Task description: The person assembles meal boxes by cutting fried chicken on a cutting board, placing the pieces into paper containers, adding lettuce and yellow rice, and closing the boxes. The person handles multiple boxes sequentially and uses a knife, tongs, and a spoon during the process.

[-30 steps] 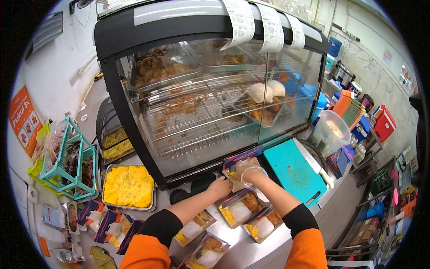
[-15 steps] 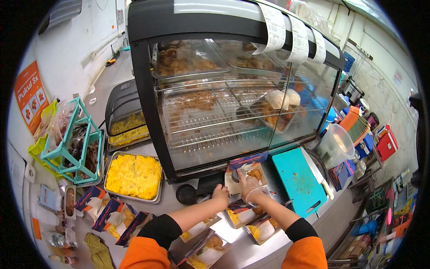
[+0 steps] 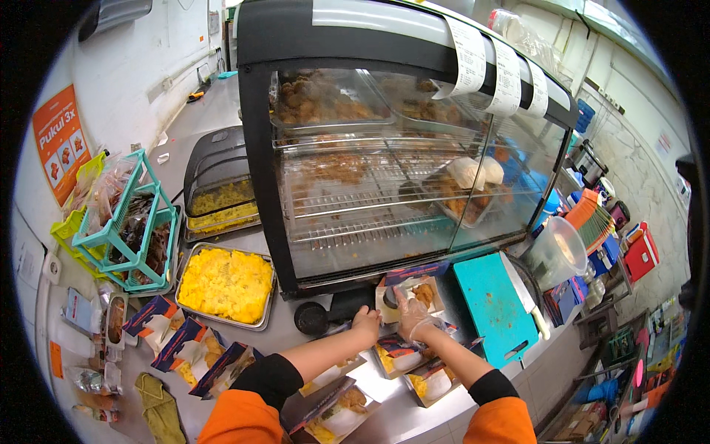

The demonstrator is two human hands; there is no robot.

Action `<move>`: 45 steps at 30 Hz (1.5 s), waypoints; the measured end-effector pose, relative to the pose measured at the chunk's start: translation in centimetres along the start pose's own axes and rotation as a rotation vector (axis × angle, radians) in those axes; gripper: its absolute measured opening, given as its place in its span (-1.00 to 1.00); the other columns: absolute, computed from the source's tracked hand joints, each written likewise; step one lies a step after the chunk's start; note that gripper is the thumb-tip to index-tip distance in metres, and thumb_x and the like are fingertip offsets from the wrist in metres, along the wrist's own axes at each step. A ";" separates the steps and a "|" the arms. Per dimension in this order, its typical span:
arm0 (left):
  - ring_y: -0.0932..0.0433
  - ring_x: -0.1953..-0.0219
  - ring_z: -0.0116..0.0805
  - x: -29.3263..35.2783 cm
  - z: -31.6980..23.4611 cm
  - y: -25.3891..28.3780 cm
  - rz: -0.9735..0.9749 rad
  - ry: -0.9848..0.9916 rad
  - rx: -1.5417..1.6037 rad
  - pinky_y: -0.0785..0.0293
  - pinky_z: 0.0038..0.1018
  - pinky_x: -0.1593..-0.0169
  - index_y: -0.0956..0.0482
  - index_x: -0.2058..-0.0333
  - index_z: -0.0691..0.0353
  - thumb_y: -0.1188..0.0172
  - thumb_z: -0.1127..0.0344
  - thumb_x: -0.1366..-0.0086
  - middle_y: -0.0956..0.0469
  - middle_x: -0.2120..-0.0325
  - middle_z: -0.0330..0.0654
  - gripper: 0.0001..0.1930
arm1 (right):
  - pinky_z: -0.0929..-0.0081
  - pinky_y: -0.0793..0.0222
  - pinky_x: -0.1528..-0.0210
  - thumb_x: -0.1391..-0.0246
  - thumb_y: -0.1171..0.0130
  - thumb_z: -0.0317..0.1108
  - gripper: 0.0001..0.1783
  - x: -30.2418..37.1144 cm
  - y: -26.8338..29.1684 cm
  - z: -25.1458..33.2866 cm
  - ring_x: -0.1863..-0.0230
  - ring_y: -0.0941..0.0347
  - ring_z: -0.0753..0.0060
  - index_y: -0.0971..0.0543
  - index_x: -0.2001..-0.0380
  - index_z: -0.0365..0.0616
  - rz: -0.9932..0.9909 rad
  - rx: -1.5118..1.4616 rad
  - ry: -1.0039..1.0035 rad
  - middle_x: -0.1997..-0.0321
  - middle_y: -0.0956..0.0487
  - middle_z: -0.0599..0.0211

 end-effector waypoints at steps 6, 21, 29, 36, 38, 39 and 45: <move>-0.18 -0.15 -0.43 0.0 -0.1 0.1 0.008 0.015 0.038 -0.04 -0.36 -0.08 -0.09 -0.23 0.25 -0.06 0.20 -0.13 -0.04 -0.27 -0.19 -0.31 | 0.16 -0.28 -0.03 0.20 -0.16 -0.37 0.04 0.1 0.8 0.6 0.06 -0.38 -0.13 0.20 -0.31 0.04 0.011 0.029 -0.071 0.12 -0.43 -0.15; -0.25 -0.16 -0.22 19.7 3.8 1.9 -0.512 -0.062 0.353 -0.19 -0.29 -0.08 -0.36 -0.03 0.25 -0.10 0.27 -0.05 -0.27 -0.14 -0.05 -0.49 | 0.23 -0.33 0.25 0.12 0.05 -0.43 -0.22 1.5 18.0 15.3 0.47 -0.34 0.17 0.00 -0.24 -0.02 0.205 -0.641 0.458 0.37 -0.44 0.02; -0.12 -0.24 -0.14 38.6 5.5 -3.1 -0.680 0.666 0.135 -0.14 -0.15 -0.15 -0.17 -0.19 0.13 -0.15 0.18 -0.08 -0.08 -0.24 -0.10 -0.32 | 0.20 -0.19 -0.16 0.09 0.00 0.09 -0.17 -11.1 7.5 35.2 -0.15 -0.27 -0.09 -0.08 -0.26 0.10 0.212 -0.159 0.438 -0.13 -0.34 -0.11; -0.18 -0.17 -0.10 35.4 7.1 -7.9 -1.199 0.413 1.189 -0.16 -0.26 -0.17 0.01 -0.24 0.24 -0.10 0.13 -0.22 -0.17 -0.08 0.05 -0.28 | 0.30 -0.15 -0.15 0.12 0.05 0.43 0.01 -14.6 2.3 38.7 -0.12 -0.28 0.03 -0.20 -0.18 -0.19 0.008 -1.351 0.076 -0.09 -0.35 -0.08; -0.18 -0.15 -0.09 32.0 8.0 -7.9 -1.343 0.366 1.580 -0.16 -0.29 -0.17 0.10 -0.25 0.28 -0.09 0.12 -0.24 -0.17 -0.04 0.09 -0.25 | 0.29 -0.18 -0.11 0.08 0.08 0.42 -0.04 -14.8 2.0 39.3 -0.10 -0.28 0.05 -0.22 -0.16 -0.19 -0.002 -1.264 0.049 -0.07 -0.35 -0.05; -0.17 -0.16 -0.09 30.9 8.5 -7.9 -1.369 0.408 1.495 -0.14 -0.28 -0.18 0.13 -0.26 0.28 -0.08 0.12 -0.24 -0.17 -0.04 0.09 -0.24 | 0.30 -0.17 -0.11 0.06 0.09 0.38 -0.06 -14.7 1.9 39.4 -0.11 -0.27 0.07 -0.19 -0.17 -0.19 -0.102 -1.299 -0.019 -0.09 -0.34 -0.05; 0.03 -0.27 0.05 27.8 12.1 -8.1 -1.441 0.441 1.103 0.13 -0.25 -0.29 0.29 -0.27 0.29 -0.02 0.09 -0.26 0.07 -0.22 0.17 -0.18 | 0.34 -0.14 -0.14 -0.06 0.11 0.17 -0.16 -12.1 1.6 38.6 -0.17 -0.22 0.18 -0.02 -0.23 -0.19 -0.069 -1.531 -0.005 -0.17 -0.26 -0.02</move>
Point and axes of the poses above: each hand's wrist, its own x-axis away from the middle knuckle, its own y-axis out of the back of the hand, z = x × y, the point moved 1 cm from there along -x, towards the middle knuckle
